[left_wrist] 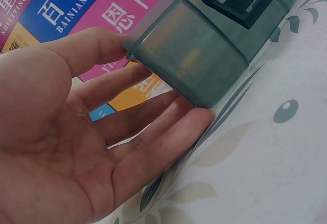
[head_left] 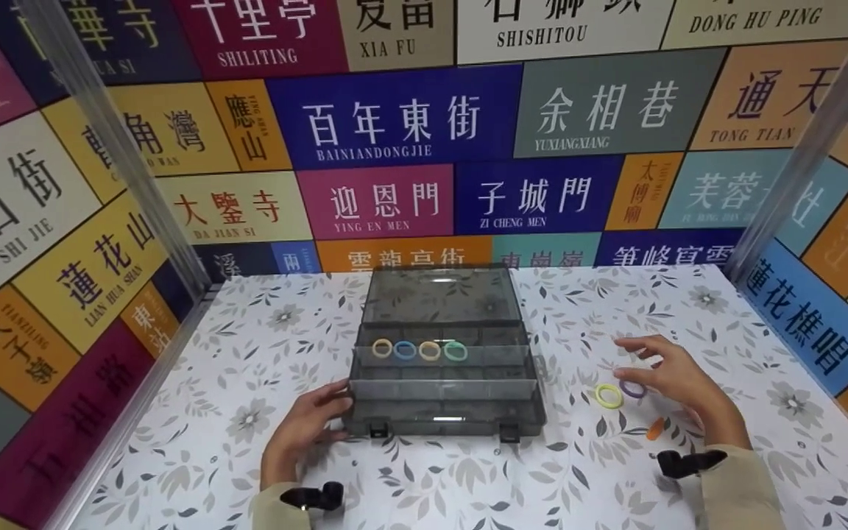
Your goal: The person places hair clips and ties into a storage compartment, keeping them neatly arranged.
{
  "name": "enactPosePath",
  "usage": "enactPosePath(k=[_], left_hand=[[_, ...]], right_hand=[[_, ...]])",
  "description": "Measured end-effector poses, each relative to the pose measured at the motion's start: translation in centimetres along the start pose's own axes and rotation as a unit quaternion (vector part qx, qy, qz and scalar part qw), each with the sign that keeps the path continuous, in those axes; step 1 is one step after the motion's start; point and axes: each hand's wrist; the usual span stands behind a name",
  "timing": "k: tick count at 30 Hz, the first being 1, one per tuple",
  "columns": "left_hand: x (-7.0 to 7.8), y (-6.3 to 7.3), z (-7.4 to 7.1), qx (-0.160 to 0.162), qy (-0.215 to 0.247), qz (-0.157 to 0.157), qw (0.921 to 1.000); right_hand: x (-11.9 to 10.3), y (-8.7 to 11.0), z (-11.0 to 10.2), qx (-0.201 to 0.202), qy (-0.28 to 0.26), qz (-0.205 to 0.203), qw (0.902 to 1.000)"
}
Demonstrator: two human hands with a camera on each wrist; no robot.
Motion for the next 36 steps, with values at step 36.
enactPosePath(k=[36], left_hand=[[0.3,-0.1,-0.3,0.006,0.0,-0.01,0.9999]], right_hand=[[4.0,0.4,0.8,-0.039,0.041,0.053,0.997]])
Point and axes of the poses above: each hand's wrist, its own y-axis away from the middle knuckle, its own z-axis out of the palm, x = y × z, and after that the axes turned 9 degrees about x, right-handed
